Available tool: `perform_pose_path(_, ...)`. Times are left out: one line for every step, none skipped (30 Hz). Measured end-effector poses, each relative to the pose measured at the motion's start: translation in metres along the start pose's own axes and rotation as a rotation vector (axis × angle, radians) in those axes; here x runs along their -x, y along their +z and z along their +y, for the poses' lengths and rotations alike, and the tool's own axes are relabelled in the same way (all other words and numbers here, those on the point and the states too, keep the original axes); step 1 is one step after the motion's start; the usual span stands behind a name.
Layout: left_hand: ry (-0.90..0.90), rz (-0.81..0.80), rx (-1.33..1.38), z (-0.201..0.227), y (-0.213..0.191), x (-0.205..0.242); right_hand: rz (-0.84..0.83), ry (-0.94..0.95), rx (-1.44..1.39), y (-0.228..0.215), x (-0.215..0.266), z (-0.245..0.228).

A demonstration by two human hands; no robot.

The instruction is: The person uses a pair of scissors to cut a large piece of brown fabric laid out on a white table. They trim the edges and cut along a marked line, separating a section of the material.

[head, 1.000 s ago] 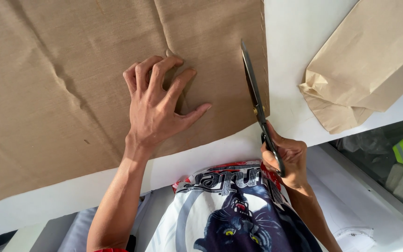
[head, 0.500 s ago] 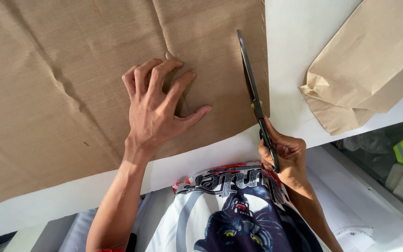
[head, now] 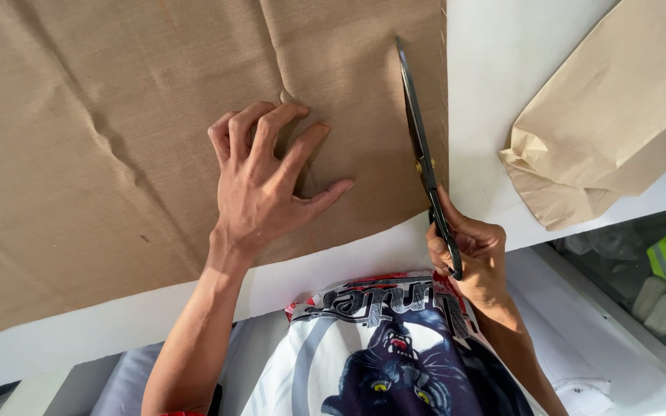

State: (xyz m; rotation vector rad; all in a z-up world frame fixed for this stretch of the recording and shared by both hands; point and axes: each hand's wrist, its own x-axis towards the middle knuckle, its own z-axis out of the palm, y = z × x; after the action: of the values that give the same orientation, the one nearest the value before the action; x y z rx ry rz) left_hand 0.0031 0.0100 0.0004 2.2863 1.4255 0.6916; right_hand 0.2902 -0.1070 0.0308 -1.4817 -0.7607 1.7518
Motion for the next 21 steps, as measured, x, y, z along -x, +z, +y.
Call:
perform_pose_path(-0.003,0.0,-0.001,0.0,0.0,0.0,0.006,0.021,-0.009,0.0,0.0,-0.001)
perform_pose_path(-0.006,0.001,-0.003,0.0,0.0,0.0,0.012,0.043,-0.017,0.0,0.001,-0.002)
perform_pose_path(-0.005,0.0,-0.001,-0.001,0.0,0.0,0.014,0.043,-0.017,0.0,-0.001,0.001)
perform_pose_path(-0.006,-0.004,-0.002,-0.001,0.0,0.0,-0.015,-0.028,-0.059,0.0,-0.002,0.003)
perform_pose_path(-0.007,-0.007,-0.002,-0.001,0.0,0.0,-0.043,-0.1,-0.099,-0.001,-0.003,0.005)
perform_pose_path(-0.006,-0.006,0.0,0.0,0.0,0.0,-0.042,-0.1,-0.098,0.001,-0.005,0.003)
perform_pose_path(-0.008,-0.001,0.002,0.0,0.0,-0.001,-0.001,-0.07,-0.077,0.002,-0.007,0.002)
perform_pose_path(-0.01,0.003,0.005,0.0,-0.001,-0.001,0.039,-0.039,-0.055,0.003,-0.008,0.0)
perform_pose_path(-0.01,0.004,0.004,0.0,-0.001,-0.001,0.038,-0.04,-0.055,0.006,-0.011,-0.003)
perform_pose_path(-0.011,0.0,0.009,0.0,-0.001,-0.001,0.037,-0.035,-0.049,0.008,-0.013,-0.005)
perform_pose_path(-0.015,-0.004,0.01,0.0,-0.002,-0.001,0.032,-0.028,-0.045,0.011,-0.016,-0.008)
perform_pose_path(-0.018,-0.004,0.006,0.0,-0.003,-0.001,0.027,-0.027,-0.046,0.013,-0.018,-0.011)
perform_pose_path(-0.015,-0.004,0.005,0.0,-0.003,-0.001,0.034,-0.009,-0.002,0.015,-0.018,-0.015)
perform_pose_path(-0.013,-0.004,0.005,0.0,-0.002,-0.002,0.041,0.009,0.042,0.016,-0.018,-0.019)
perform_pose_path(-0.013,-0.004,0.007,0.0,-0.002,-0.002,0.042,0.01,0.043,0.016,-0.018,-0.018)
perform_pose_path(-0.012,-0.004,0.004,0.0,-0.002,-0.003,0.052,0.036,0.023,0.016,-0.018,-0.018)
perform_pose_path(-0.012,-0.004,0.003,0.0,-0.003,-0.002,0.063,0.064,0.002,0.016,-0.017,-0.018)
perform_pose_path(-0.013,-0.005,0.006,0.001,-0.002,-0.002,0.066,0.066,0.004,0.016,-0.015,-0.017)
perform_pose_path(-0.015,-0.006,0.006,0.0,-0.002,-0.002,0.07,0.057,0.011,0.016,-0.015,-0.017)
perform_pose_path(-0.017,-0.008,0.005,0.0,-0.002,-0.002,0.074,0.049,0.019,0.017,-0.014,-0.016)
perform_pose_path(-0.015,-0.004,0.003,0.0,-0.002,-0.002,0.073,0.045,0.019,0.016,-0.016,-0.016)
